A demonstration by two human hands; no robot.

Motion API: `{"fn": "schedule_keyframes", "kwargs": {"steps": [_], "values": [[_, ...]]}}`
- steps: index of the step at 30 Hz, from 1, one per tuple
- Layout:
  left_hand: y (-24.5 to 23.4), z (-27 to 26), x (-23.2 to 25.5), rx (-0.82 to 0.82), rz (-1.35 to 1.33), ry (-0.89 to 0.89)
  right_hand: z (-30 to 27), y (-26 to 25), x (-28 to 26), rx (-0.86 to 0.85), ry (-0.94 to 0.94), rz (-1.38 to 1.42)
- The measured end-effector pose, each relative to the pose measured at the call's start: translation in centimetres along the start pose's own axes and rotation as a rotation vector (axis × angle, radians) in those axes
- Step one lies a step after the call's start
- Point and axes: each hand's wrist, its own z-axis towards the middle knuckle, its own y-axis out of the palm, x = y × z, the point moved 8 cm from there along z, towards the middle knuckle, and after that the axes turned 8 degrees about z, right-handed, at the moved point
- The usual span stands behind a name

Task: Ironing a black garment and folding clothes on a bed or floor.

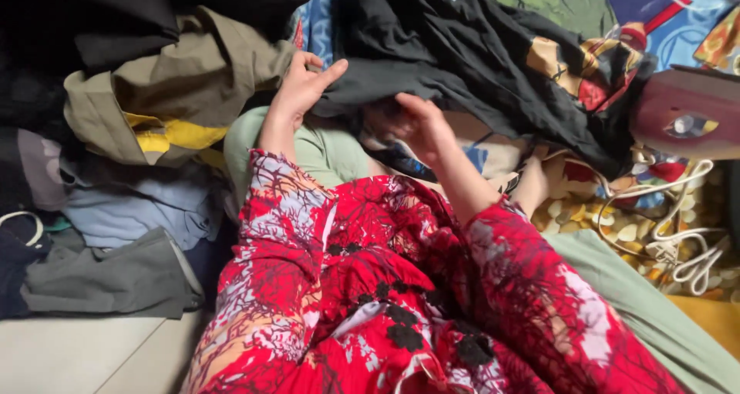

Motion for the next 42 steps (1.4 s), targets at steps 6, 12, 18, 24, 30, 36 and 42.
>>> {"fn": "schedule_keyframes", "kwargs": {"steps": [6, 12, 18, 24, 30, 36, 42], "values": [[-0.9, -4.9, 6.3, -0.142, 0.374, -0.126, 0.7, -13.2, 0.3, 0.164, 0.1, -0.353], [0.8, 1.2, 4.8, 0.091, 0.658, 0.249, -1.7, -7.0, -5.8, 0.202, 0.178, -1.517], [4.1, 11.2, 3.5, 0.314, 0.148, 0.428, 0.8, 1.4, -13.8, 0.097, -0.885, -1.429], [5.1, 13.3, 4.0, 0.24, 0.281, 0.397, 6.4, -2.1, -9.1, 0.119, -0.074, -0.884], [4.4, 1.0, 14.4, -0.139, 0.226, 0.722, 4.5, 2.5, -9.3, 0.005, -0.072, -0.621], [7.9, -5.1, 10.8, -0.481, 0.311, 0.726, 1.6, 2.0, -8.7, 0.272, 0.101, -0.628], [6.6, -3.3, 10.4, -0.425, -0.442, 0.266, 3.4, -1.6, -4.3, 0.215, -0.001, -0.073]]}}
